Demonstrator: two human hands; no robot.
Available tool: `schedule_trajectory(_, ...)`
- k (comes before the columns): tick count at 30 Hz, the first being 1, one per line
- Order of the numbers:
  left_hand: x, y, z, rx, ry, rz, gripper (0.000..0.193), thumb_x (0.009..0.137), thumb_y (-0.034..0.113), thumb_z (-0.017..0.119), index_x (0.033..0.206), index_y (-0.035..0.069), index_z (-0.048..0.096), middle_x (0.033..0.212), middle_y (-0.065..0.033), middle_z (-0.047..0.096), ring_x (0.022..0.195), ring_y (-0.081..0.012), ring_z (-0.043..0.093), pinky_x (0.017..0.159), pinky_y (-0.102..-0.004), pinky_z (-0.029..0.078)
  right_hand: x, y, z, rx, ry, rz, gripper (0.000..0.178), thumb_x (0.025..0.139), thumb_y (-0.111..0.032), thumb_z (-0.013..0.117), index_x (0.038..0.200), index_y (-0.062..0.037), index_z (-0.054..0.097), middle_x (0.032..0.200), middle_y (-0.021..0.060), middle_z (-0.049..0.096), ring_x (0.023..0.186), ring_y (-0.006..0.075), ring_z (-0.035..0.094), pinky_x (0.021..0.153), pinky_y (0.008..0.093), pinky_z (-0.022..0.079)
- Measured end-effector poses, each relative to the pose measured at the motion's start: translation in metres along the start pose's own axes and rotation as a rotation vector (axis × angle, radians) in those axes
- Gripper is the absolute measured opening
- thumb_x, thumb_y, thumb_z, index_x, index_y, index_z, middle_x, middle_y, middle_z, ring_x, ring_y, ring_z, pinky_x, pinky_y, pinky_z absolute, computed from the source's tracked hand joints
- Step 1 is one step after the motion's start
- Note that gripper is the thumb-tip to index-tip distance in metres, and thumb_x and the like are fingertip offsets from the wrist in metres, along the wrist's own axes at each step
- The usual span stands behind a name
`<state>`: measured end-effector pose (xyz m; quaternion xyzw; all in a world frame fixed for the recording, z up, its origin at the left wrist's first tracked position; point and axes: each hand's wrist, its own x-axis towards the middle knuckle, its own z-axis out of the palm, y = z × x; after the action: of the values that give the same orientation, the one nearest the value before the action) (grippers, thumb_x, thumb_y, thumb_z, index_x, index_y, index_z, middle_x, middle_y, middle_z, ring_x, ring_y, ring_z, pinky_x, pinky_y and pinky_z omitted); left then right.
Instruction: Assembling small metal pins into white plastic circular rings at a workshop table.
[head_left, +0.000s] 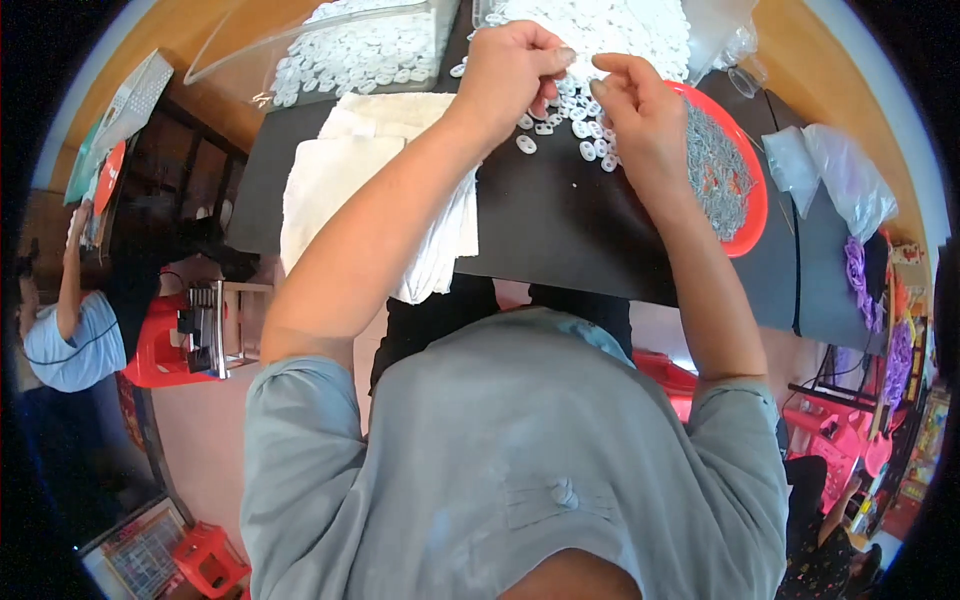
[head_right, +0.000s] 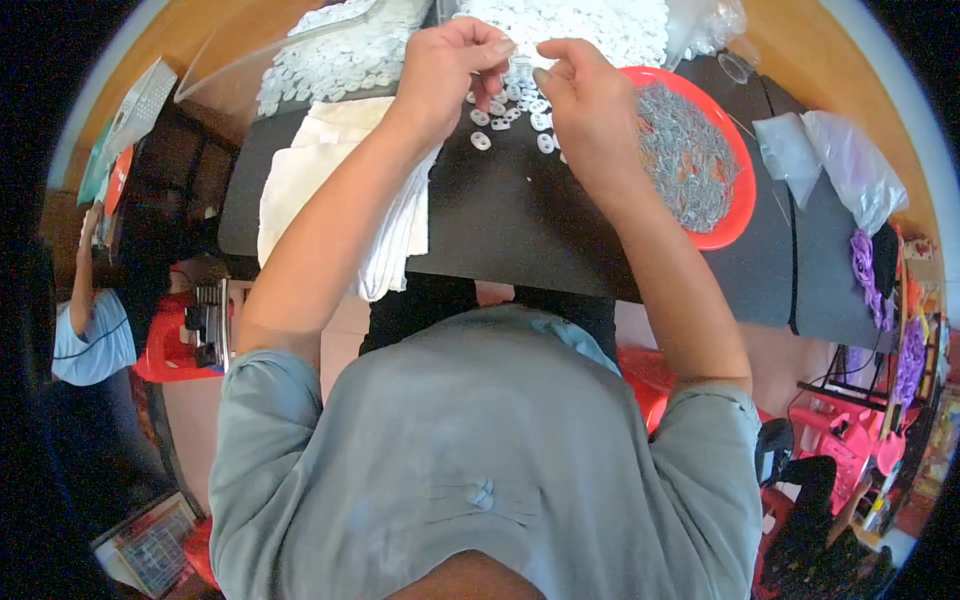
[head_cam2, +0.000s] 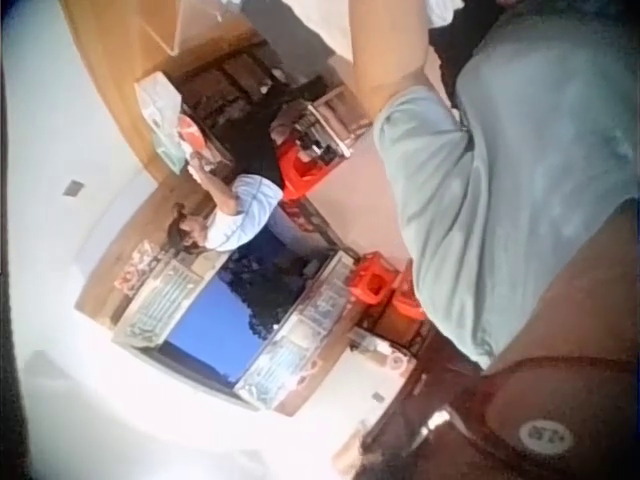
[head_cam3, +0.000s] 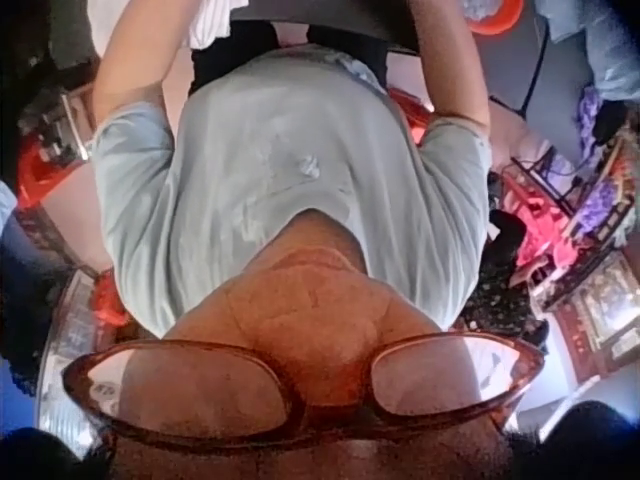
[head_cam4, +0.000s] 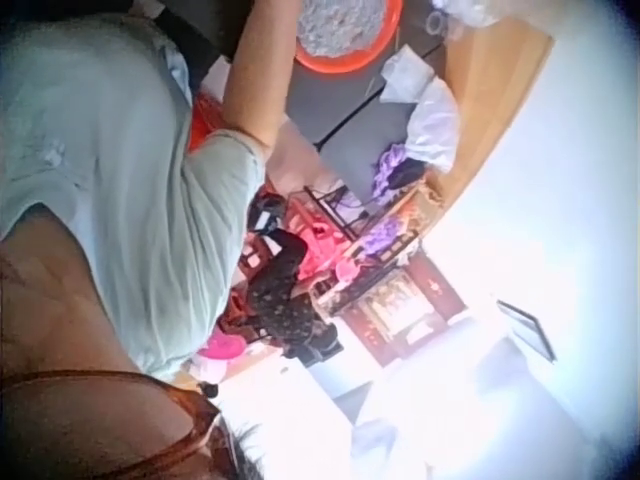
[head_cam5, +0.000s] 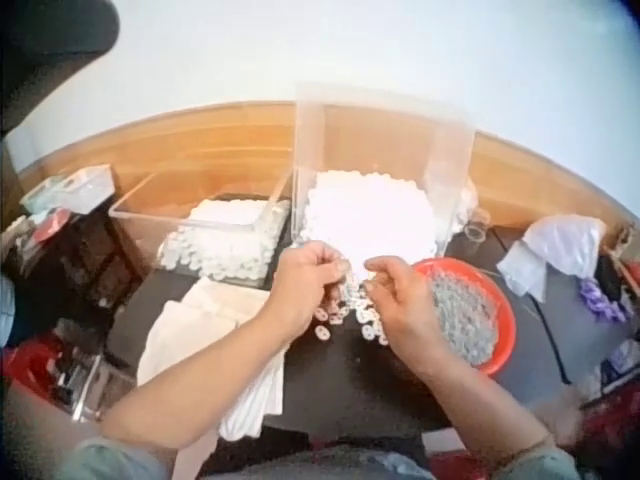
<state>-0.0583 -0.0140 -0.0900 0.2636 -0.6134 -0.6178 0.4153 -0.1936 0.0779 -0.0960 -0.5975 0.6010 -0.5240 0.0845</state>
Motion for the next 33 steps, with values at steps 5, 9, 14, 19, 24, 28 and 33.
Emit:
schedule_trajectory(5, 0.006, -0.003, -0.013, -0.061, 0.067, 0.026, 0.009, 0.085, 0.009, 0.066, 0.083, 0.001, 0.061, 0.067, -0.0036, 0.06, 0.051, -0.0081, 0.053, 0.04, -0.0229, 0.042, -0.018, -0.016, 0.014, -0.488, -0.253, -0.366, 0.013, 0.084, -0.014, 0.066, 0.091, -0.0028, 0.064, 0.074, 0.0089, 0.064, 0.064, 0.0235, 0.063, 0.058, 0.0341, 0.048)
schedule_trajectory(9, 0.004, -0.003, -0.01, -0.049, 0.084, 0.047, 0.01, 0.084, 0.009, 0.067, 0.08, 0.002, 0.062, 0.067, -0.0031, 0.059, 0.051, -0.0075, 0.052, 0.04, -0.0221, 0.041, -0.021, -0.026, 0.026, -0.604, -0.411, -0.304, 0.017, 0.081, -0.02, 0.068, 0.087, -0.0046, 0.063, 0.083, 0.0117, 0.066, 0.07, 0.0305, 0.064, 0.06, 0.039, 0.05)
schedule_trajectory(14, 0.004, 0.0, -0.012, -0.082, 0.079, 0.051, 0.01, 0.082, 0.01, 0.067, 0.079, 0.002, 0.062, 0.065, -0.0028, 0.059, 0.05, -0.0071, 0.051, 0.039, -0.0222, 0.039, -0.02, -0.014, 0.032, -0.692, -0.473, -0.371, 0.019, 0.081, -0.021, 0.065, 0.08, -0.0027, 0.06, 0.082, 0.0154, 0.065, 0.067, 0.0322, 0.066, 0.057, 0.0438, 0.051)
schedule_trajectory(19, 0.008, -0.004, -0.014, -0.185, 0.024, 0.022, 0.012, 0.08, 0.011, 0.066, 0.078, 0.0, 0.062, 0.065, -0.0047, 0.058, 0.05, -0.0092, 0.052, 0.039, -0.0232, 0.038, -0.009, 0.008, 0.022, -0.616, -0.331, -0.356, 0.018, 0.084, -0.021, 0.064, 0.086, -0.0028, 0.061, 0.075, 0.0102, 0.063, 0.061, 0.0263, 0.062, 0.054, 0.0374, 0.046)
schedule_trajectory(24, 0.005, -0.002, -0.013, -0.223, -0.012, -0.009, 0.014, 0.08, 0.012, 0.065, 0.078, -0.001, 0.061, 0.066, -0.0064, 0.058, 0.05, -0.0114, 0.052, 0.039, -0.0251, 0.038, 0.017, -0.015, -0.013, 0.319, -0.303, 0.489, 0.015, 0.091, -0.016, 0.059, 0.089, -0.0023, 0.062, 0.07, 0.0022, 0.059, 0.055, 0.0094, 0.053, 0.05, 0.0212, 0.038)
schedule_trajectory(28, -0.002, 0.002, -0.005, -0.188, -0.074, -0.042, 0.013, 0.081, 0.012, 0.064, 0.078, -0.001, 0.061, 0.066, -0.0061, 0.057, 0.049, -0.0113, 0.051, 0.04, -0.025, 0.036, 0.021, -0.006, -0.028, 0.562, -0.21, 0.557, 0.016, 0.093, -0.015, 0.057, 0.088, -0.0001, 0.061, 0.069, 0.0039, 0.06, 0.053, 0.0117, 0.056, 0.049, 0.0216, 0.04)
schedule_trajectory(33, -0.006, 0.003, 0.001, -0.166, -0.098, -0.08, 0.013, 0.082, 0.012, 0.064, 0.077, 0.001, 0.06, 0.065, -0.004, 0.057, 0.048, -0.0095, 0.05, 0.039, -0.0229, 0.036, 0.021, -0.001, -0.031, 0.646, -0.192, 0.56, 0.017, 0.094, -0.015, 0.057, 0.087, 0.0001, 0.061, 0.069, 0.0049, 0.061, 0.053, 0.0129, 0.057, 0.048, 0.0213, 0.041)
